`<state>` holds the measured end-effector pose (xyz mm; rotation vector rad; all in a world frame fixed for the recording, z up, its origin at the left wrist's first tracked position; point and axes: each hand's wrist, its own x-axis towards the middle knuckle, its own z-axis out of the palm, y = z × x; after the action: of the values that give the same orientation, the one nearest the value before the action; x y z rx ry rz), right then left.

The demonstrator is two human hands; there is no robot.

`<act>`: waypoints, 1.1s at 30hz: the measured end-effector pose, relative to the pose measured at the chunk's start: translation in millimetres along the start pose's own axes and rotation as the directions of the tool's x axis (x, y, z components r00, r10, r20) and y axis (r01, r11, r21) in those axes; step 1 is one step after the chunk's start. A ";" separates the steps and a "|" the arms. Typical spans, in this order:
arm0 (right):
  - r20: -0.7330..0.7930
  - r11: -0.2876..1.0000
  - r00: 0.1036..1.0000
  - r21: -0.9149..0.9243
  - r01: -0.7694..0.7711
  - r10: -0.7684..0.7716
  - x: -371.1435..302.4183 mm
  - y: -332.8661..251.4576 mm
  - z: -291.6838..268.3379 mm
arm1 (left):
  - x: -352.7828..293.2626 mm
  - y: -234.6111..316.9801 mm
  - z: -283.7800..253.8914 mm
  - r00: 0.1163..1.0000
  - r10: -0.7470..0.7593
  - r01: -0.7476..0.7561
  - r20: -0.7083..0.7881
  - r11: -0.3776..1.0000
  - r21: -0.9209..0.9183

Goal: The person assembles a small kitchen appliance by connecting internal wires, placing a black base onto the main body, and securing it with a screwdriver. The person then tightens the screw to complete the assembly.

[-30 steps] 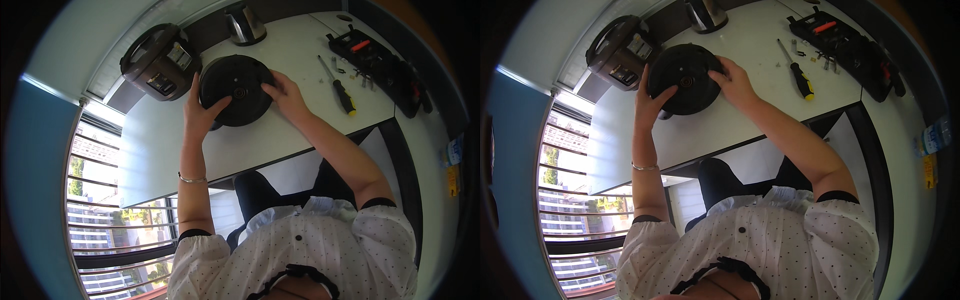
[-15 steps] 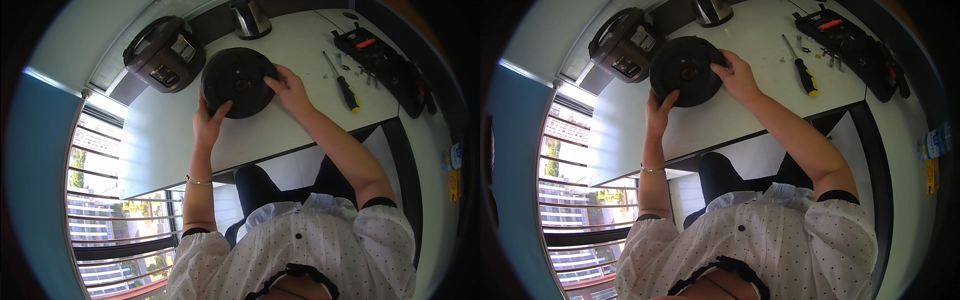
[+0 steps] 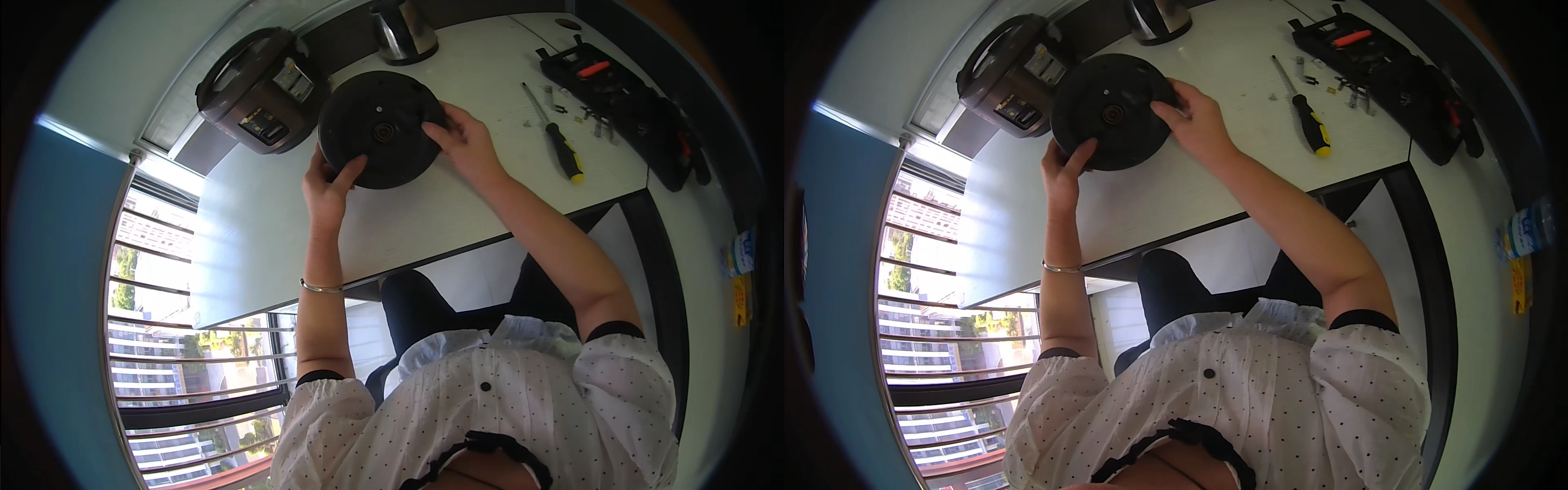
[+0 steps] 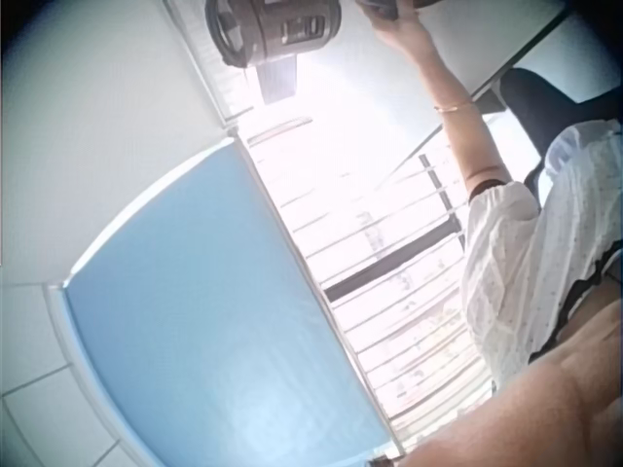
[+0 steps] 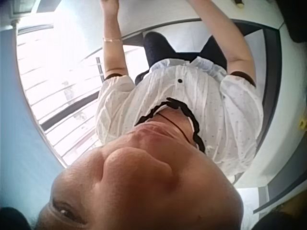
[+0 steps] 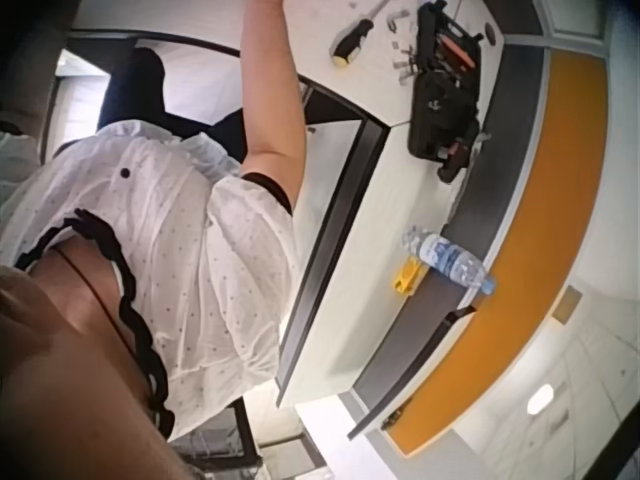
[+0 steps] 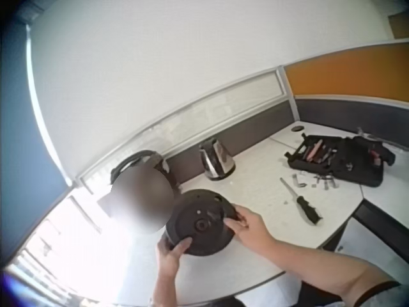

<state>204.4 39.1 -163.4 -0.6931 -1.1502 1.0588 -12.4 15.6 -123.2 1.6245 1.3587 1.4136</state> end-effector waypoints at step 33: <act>-0.024 0.676 0.994 -0.734 0.056 -0.109 -17.8 -71.7 -55.5 | 23.9 -4.5 -5.2 0.998 0.023 -0.019 -0.063 0.998 0.063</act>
<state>278.1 -0.3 -123.9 -1.2839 -1.5452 0.4442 -20.8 38.3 -117.6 1.6509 1.4390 1.4603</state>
